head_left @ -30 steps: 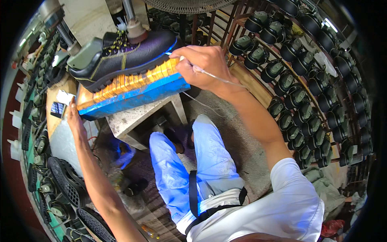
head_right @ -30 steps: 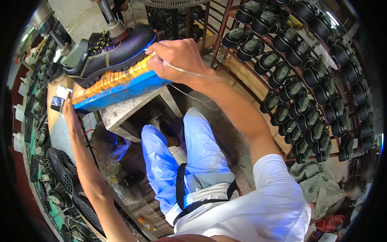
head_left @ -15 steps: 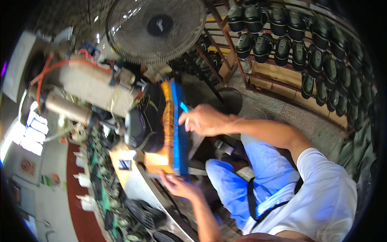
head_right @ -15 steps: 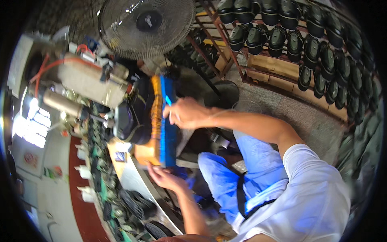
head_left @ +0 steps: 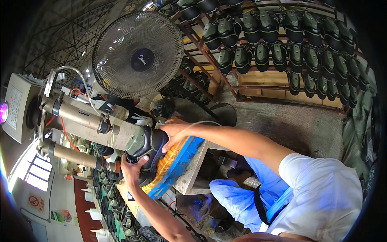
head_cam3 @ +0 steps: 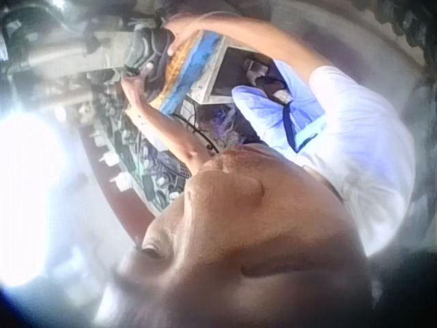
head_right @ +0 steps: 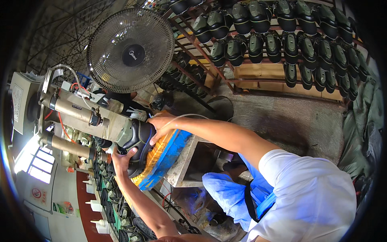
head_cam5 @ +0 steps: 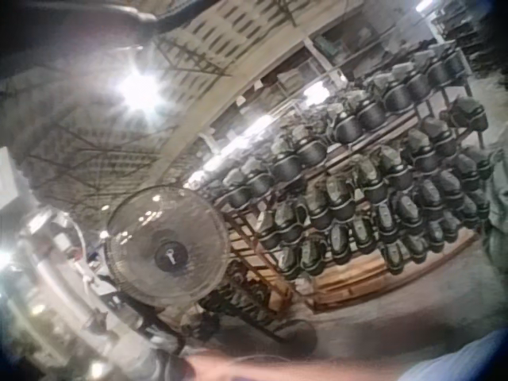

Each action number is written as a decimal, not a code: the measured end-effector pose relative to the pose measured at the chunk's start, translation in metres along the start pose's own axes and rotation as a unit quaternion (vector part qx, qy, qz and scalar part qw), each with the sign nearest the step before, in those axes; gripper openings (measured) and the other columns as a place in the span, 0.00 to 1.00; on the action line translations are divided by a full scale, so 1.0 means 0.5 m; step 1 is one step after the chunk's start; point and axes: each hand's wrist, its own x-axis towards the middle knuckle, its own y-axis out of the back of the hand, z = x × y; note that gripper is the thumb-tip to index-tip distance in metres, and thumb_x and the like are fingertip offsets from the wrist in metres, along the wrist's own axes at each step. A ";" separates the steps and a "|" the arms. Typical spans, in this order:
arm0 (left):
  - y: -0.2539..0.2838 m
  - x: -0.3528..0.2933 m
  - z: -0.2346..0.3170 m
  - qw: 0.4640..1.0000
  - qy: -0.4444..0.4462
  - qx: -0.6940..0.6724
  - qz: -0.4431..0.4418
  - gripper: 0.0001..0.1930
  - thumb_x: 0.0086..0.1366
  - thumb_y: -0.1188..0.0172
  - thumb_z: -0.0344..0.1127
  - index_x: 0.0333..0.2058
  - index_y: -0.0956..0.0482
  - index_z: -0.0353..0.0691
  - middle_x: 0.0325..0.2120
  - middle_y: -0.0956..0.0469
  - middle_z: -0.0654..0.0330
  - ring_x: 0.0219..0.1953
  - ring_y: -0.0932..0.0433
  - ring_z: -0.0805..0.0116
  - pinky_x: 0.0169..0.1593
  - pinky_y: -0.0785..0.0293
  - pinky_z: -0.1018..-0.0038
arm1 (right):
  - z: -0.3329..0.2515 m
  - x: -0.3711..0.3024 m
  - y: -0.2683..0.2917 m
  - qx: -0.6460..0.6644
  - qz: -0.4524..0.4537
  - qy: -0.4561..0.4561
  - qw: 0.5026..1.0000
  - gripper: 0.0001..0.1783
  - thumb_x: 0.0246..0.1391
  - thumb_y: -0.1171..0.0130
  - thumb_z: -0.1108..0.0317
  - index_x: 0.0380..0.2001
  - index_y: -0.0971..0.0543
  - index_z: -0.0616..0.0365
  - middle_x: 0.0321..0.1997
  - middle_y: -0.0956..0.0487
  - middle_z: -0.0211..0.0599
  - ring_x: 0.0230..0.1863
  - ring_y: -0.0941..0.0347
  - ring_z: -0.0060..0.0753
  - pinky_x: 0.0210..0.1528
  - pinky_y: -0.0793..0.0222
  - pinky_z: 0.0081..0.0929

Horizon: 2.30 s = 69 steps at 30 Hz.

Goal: The person applies adhesive to the seams of several shoes using a precision applicator tool, handling each shoe one at a time and placing them back onto a storage rack.

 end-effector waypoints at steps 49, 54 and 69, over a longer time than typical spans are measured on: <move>-0.435 0.048 0.294 0.918 -0.236 0.216 -0.234 0.28 0.70 0.34 0.57 0.57 0.16 0.41 0.43 0.13 0.42 0.44 0.15 0.43 0.52 0.21 0.56 | -0.180 -1.345 1.094 -0.628 0.533 -0.418 0.383 0.29 0.61 0.34 0.43 0.57 0.16 0.51 0.45 0.13 0.55 0.48 0.16 0.60 0.52 0.21 0.53; -0.441 0.063 0.243 0.932 -0.188 0.189 -0.246 0.25 0.70 0.32 0.52 0.56 0.17 0.39 0.38 0.12 0.44 0.40 0.14 0.55 0.46 0.21 0.61 | -0.272 -1.227 1.118 -0.726 0.556 -0.116 0.388 0.34 0.58 0.30 0.42 0.58 0.19 0.55 0.52 0.14 0.52 0.53 0.16 0.55 0.55 0.20 0.44; -0.408 0.037 0.359 0.898 -0.116 0.276 -0.322 0.39 0.68 0.32 0.60 0.65 0.26 0.34 0.56 0.19 0.40 0.60 0.21 0.42 0.63 0.27 0.52 | -0.441 -1.216 1.146 -0.598 0.645 -0.292 0.376 0.43 0.48 0.26 0.37 0.61 0.20 0.51 0.44 0.14 0.54 0.46 0.16 0.56 0.53 0.23 0.48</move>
